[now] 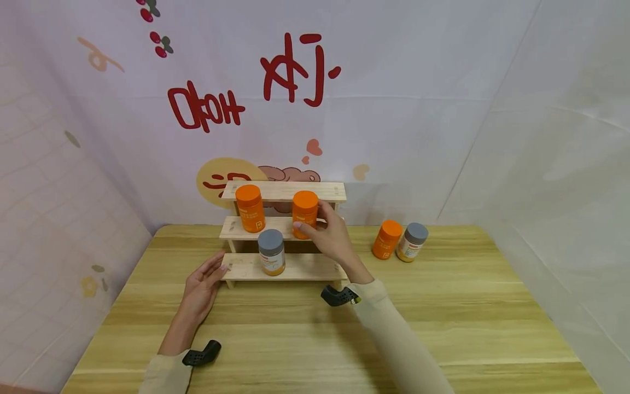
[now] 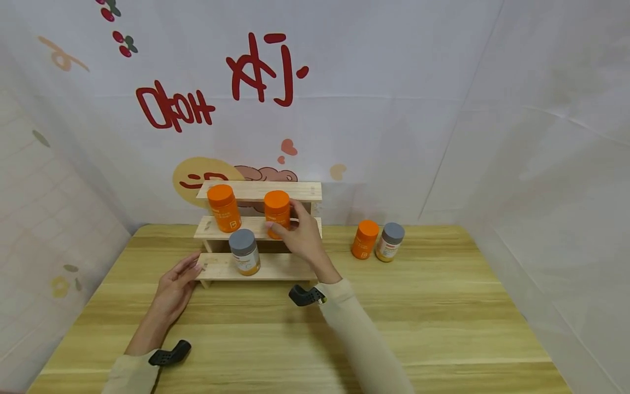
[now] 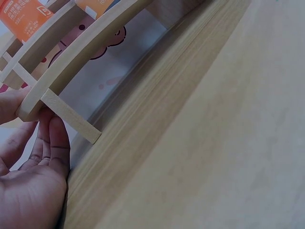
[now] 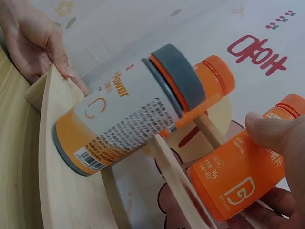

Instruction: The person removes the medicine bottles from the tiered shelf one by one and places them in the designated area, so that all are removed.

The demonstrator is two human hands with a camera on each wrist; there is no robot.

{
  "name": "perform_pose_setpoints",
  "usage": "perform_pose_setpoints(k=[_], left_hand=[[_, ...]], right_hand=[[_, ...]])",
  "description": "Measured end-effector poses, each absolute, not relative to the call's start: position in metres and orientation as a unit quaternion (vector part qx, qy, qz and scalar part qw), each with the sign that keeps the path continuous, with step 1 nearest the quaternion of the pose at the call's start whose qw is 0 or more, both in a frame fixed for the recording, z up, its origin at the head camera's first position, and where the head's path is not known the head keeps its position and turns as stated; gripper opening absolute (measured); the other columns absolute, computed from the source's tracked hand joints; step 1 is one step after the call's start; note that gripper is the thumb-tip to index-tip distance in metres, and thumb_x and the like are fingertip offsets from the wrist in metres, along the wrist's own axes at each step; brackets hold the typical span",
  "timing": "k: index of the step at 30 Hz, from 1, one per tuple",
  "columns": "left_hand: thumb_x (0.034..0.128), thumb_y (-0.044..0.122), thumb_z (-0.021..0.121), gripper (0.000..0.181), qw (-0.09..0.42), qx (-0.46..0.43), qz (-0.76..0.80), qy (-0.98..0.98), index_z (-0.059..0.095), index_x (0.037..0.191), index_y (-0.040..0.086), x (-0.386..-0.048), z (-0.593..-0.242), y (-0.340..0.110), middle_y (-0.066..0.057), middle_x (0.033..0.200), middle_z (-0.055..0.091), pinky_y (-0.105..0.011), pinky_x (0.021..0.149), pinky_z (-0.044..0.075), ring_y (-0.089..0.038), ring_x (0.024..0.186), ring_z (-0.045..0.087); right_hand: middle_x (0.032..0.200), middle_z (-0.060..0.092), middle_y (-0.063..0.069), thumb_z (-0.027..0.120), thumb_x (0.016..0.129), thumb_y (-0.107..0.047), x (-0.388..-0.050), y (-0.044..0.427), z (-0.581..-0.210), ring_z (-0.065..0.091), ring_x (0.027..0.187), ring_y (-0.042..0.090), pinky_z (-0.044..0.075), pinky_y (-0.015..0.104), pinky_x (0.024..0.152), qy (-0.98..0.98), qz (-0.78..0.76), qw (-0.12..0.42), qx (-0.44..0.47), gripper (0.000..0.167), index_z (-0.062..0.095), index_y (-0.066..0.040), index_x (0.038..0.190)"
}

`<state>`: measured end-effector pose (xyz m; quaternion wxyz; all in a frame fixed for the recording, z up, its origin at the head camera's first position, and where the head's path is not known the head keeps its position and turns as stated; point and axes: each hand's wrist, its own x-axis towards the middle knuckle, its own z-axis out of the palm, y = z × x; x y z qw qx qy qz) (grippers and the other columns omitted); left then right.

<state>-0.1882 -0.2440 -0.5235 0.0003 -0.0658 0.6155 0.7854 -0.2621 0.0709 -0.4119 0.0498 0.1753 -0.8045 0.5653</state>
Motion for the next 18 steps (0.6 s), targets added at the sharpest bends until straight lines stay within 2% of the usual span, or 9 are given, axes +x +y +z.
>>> perform_pose_setpoints(k=[10,18], left_hand=[[0.1027,0.014,0.064,0.067,0.006,-0.063,0.781,0.621,0.031,0.159,-0.003,-0.189,-0.523,-0.243,0.007,0.13,0.052,-0.011,0.097,0.049,-0.003,0.122,0.051],[0.1026,0.014,0.065,0.067,0.004,-0.068,0.783,0.618,0.031,0.159,-0.003,-0.188,-0.523,-0.244,0.007,0.129,0.053,-0.011,0.097,0.049,-0.002,0.12,0.051]], right_hand=[[0.137,0.061,0.005,0.078,0.094,-0.026,-0.251,0.091,-0.41,0.061,0.126,0.026,0.055,0.044,0.104,-0.792,0.579,0.056,0.185,0.062,0.049,-0.023,0.148],[0.139,0.061,0.006,0.078,0.094,-0.028,-0.239,0.11,-0.41,0.06,0.128,0.029,0.052,0.049,0.108,-0.792,0.58,0.054,0.181,0.061,0.049,-0.023,0.147]])
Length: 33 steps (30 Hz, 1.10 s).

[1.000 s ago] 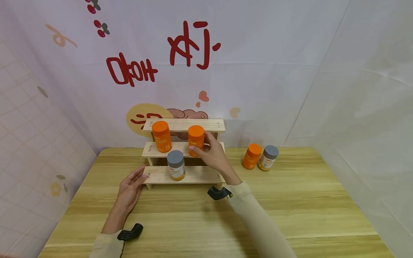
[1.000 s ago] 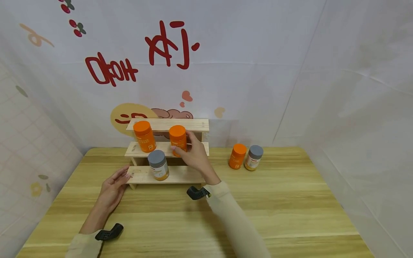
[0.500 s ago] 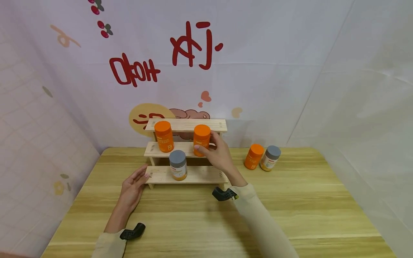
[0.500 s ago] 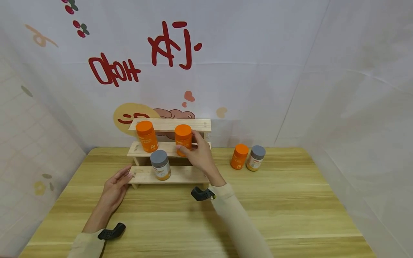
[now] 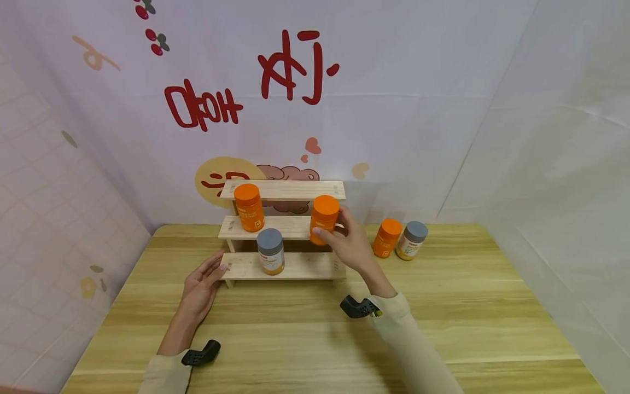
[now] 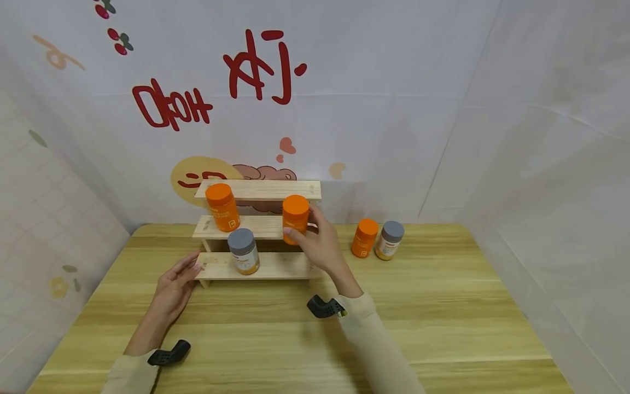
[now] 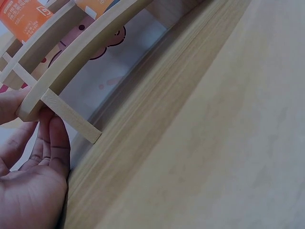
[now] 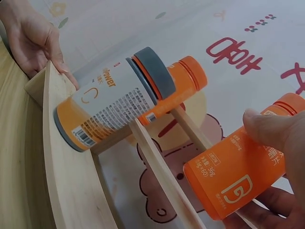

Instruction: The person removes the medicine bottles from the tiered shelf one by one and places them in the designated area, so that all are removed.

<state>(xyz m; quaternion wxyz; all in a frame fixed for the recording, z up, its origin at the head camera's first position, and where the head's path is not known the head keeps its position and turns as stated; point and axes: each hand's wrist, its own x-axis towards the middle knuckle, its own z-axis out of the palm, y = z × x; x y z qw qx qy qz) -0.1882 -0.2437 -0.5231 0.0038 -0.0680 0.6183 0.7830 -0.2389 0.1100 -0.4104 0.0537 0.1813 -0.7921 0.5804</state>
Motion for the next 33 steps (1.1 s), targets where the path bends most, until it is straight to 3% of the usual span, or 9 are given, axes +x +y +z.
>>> perform_pose_setpoints(k=[5,19,26,33], left_hand=[[0.1027,0.014,0.064,0.068,0.004,-0.064,0.786,0.615,0.031,0.159,-0.004,-0.188,-0.524,-0.245,0.008,0.128,0.054,-0.011,0.096,0.049,-0.002,0.12,0.052],[0.1027,0.014,0.064,0.067,0.006,-0.069,0.783,0.618,0.031,0.159,-0.002,-0.188,-0.524,-0.244,0.007,0.13,0.052,-0.011,0.097,0.049,-0.003,0.121,0.05],[0.1031,0.014,0.064,0.066,0.004,-0.062,0.782,0.62,0.031,0.159,-0.003,-0.188,-0.523,-0.244,0.008,0.13,0.053,-0.011,0.097,0.049,-0.002,0.12,0.052],[0.1027,0.012,0.064,0.067,0.0,-0.061,0.786,0.615,0.031,0.158,-0.004,-0.188,-0.523,-0.244,0.009,0.127,0.055,-0.011,0.096,0.05,-0.002,0.117,0.053]], right_hand=[[0.138,0.062,0.003,0.079,0.093,-0.031,-0.232,0.122,-0.411,0.059,0.13,0.027,0.049,0.05,0.111,-0.8,0.574,0.054,0.165,0.061,0.05,-0.025,0.147],[0.139,0.061,0.011,0.079,0.093,-0.017,-0.227,0.157,-0.42,0.06,0.127,0.03,0.049,0.053,0.11,-0.791,0.581,0.081,0.175,0.061,0.051,-0.016,0.147],[0.138,0.061,0.011,0.076,0.094,-0.014,-0.223,0.176,-0.423,0.062,0.125,0.024,0.053,0.043,0.106,-0.79,0.581,0.082,0.177,0.061,0.049,-0.015,0.149],[0.135,0.062,0.011,0.077,0.094,-0.014,-0.22,0.193,-0.427,0.063,0.119,0.006,0.053,0.021,0.1,-0.792,0.581,0.085,0.165,0.057,0.051,-0.013,0.146]])
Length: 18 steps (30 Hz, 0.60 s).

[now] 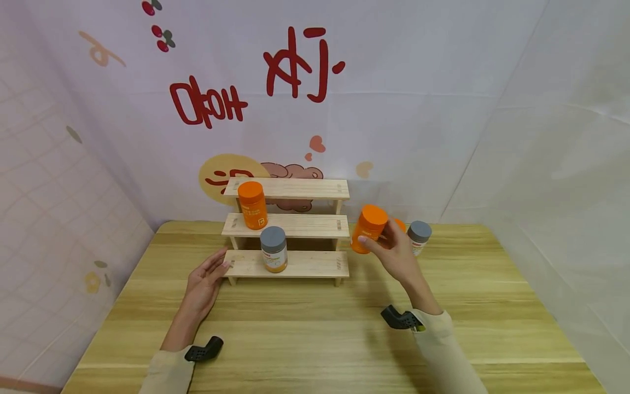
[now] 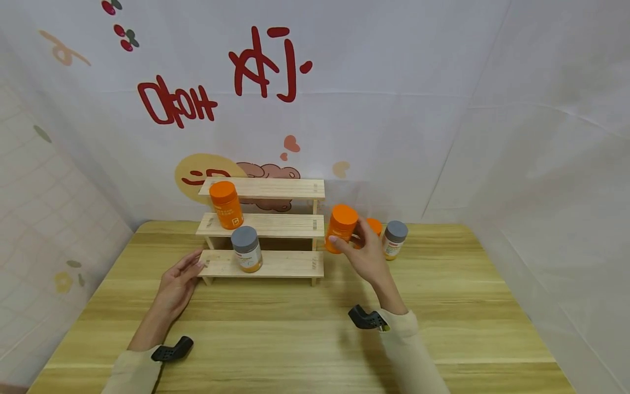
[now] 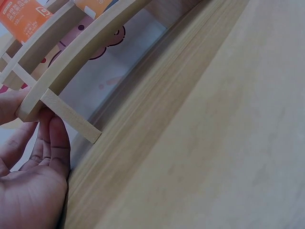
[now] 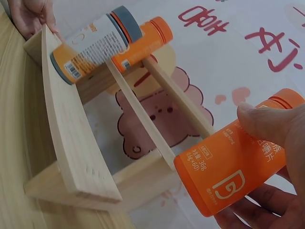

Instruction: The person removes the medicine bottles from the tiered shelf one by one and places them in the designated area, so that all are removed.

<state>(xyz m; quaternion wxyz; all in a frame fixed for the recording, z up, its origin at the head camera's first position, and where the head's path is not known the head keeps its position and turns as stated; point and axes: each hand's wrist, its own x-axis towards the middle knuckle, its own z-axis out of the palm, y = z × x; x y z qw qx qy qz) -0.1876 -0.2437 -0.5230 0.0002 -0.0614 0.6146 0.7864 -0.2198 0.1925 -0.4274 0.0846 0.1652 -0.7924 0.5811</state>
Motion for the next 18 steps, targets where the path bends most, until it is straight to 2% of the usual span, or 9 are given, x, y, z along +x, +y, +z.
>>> perform_pose_setpoints(k=[18], left_hand=[[0.1024,0.014,0.065,0.067,0.002,-0.059,0.785,0.617,0.032,0.158,-0.003,-0.188,-0.526,-0.245,0.005,0.127,0.051,-0.011,0.095,0.049,-0.003,0.117,0.051]], right_hand=[[0.136,0.063,0.012,0.077,0.094,-0.019,-0.21,0.228,-0.453,0.062,0.116,0.003,0.052,0.016,0.098,-0.819,0.559,0.066,0.112,0.056,0.052,-0.015,0.145]])
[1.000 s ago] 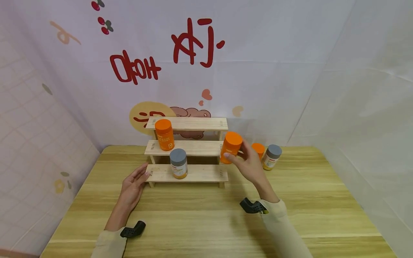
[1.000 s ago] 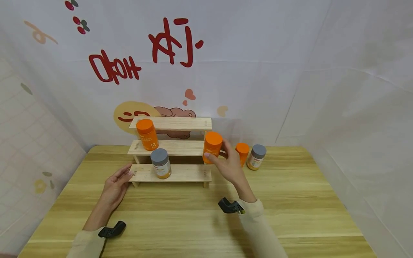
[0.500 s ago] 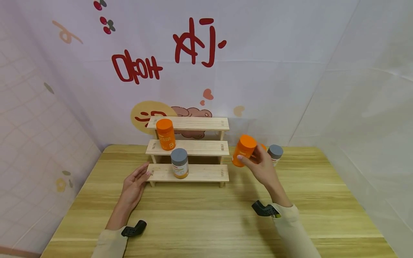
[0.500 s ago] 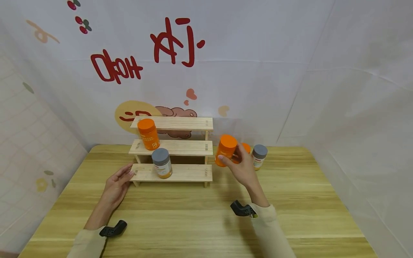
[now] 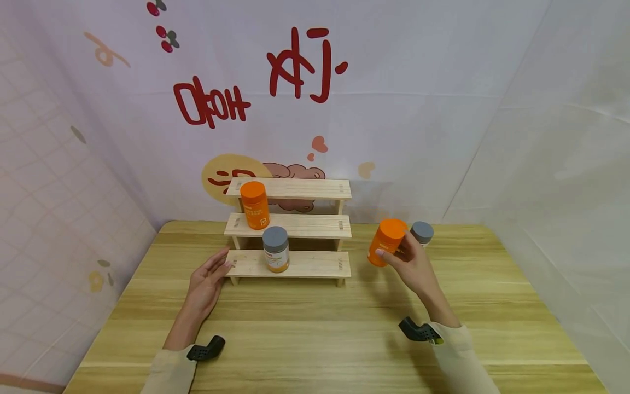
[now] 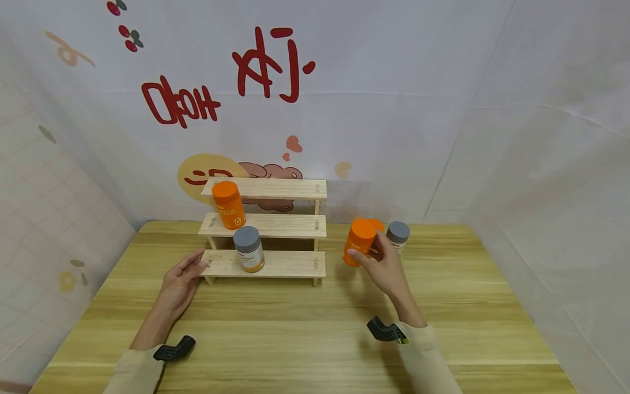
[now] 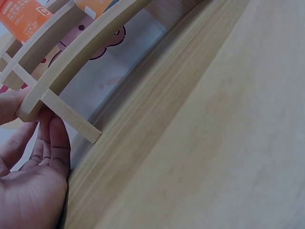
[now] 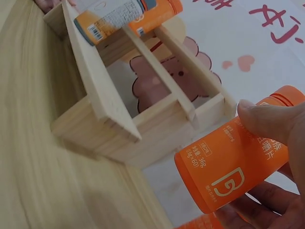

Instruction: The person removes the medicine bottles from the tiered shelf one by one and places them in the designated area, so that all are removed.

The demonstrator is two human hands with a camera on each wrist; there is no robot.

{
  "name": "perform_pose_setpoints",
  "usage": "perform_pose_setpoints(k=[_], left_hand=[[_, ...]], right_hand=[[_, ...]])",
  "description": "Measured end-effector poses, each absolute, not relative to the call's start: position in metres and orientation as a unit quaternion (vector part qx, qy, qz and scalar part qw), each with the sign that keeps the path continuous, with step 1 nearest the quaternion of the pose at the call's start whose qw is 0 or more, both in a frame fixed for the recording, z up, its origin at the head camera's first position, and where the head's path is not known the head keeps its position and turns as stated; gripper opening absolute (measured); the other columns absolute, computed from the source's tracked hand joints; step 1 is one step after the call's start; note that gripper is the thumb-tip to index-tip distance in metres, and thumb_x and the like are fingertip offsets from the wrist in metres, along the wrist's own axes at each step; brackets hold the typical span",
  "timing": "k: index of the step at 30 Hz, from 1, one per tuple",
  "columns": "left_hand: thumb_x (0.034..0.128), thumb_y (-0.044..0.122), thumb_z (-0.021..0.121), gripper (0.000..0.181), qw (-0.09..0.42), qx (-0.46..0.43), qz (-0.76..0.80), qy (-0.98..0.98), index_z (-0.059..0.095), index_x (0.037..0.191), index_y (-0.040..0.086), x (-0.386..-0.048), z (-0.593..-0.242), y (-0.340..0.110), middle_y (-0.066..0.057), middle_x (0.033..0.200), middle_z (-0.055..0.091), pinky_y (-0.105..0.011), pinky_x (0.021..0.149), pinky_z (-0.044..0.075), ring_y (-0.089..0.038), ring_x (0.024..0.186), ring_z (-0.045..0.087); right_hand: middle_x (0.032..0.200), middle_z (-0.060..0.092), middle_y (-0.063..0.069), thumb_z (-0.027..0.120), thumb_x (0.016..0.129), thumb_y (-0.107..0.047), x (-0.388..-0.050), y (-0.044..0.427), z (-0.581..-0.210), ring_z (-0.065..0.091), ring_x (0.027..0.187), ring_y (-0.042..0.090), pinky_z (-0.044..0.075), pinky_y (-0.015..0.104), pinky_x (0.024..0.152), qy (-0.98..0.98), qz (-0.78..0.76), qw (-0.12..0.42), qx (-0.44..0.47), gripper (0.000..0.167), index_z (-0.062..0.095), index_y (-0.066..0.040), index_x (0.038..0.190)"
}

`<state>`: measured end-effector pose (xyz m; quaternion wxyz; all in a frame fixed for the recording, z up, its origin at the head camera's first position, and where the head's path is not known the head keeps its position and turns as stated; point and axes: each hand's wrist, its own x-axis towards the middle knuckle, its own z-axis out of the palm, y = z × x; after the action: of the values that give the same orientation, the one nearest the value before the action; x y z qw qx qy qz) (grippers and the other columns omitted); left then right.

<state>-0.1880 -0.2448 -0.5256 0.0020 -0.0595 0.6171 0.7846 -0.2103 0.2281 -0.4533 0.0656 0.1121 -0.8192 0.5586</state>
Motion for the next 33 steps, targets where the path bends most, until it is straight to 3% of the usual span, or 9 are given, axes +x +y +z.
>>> perform_pose_setpoints(k=[7,13,24,33], left_hand=[[0.1028,0.015,0.064,0.066,0.004,-0.056,0.782,0.621,0.032,0.159,-0.002,-0.187,-0.525,-0.245,0.004,0.128,0.051,-0.011,0.095,0.05,-0.002,0.117,0.053],[0.1025,0.013,0.065,0.067,0.005,-0.062,0.785,0.616,0.032,0.159,-0.002,-0.188,-0.523,-0.244,0.004,0.128,0.049,-0.011,0.096,0.049,-0.003,0.117,0.051],[0.1027,0.013,0.064,0.067,0.0,-0.059,0.783,0.619,0.031,0.158,-0.005,-0.188,-0.524,-0.243,0.006,0.128,0.052,-0.011,0.097,0.049,-0.003,0.118,0.053],[0.1029,0.013,0.064,0.067,0.001,-0.058,0.787,0.614,0.03,0.159,-0.005,-0.188,-0.524,-0.244,0.009,0.127,0.055,-0.011,0.098,0.049,0.0,0.117,0.056]], right_hand=[[0.137,0.063,0.016,0.078,0.094,-0.019,-0.205,0.239,-0.464,0.061,0.115,-0.001,0.049,0.013,0.098,-0.829,0.546,0.066,0.1,0.059,0.051,-0.012,0.146],[0.141,0.061,0.018,0.079,0.093,-0.016,-0.203,0.248,-0.476,0.061,0.116,-0.002,0.052,0.017,0.098,-0.832,0.541,0.064,0.106,0.063,0.05,-0.012,0.149],[0.145,0.058,0.017,0.081,0.091,-0.025,-0.198,0.262,-0.496,0.057,0.117,-0.005,0.048,0.011,0.098,-0.84,0.541,0.018,0.035,0.071,0.046,-0.012,0.151],[0.148,0.056,0.012,0.079,0.093,-0.03,-0.203,0.271,-0.509,0.053,0.135,0.029,0.046,0.008,0.098,-0.844,0.534,0.021,0.039,0.072,0.043,-0.017,0.154]])
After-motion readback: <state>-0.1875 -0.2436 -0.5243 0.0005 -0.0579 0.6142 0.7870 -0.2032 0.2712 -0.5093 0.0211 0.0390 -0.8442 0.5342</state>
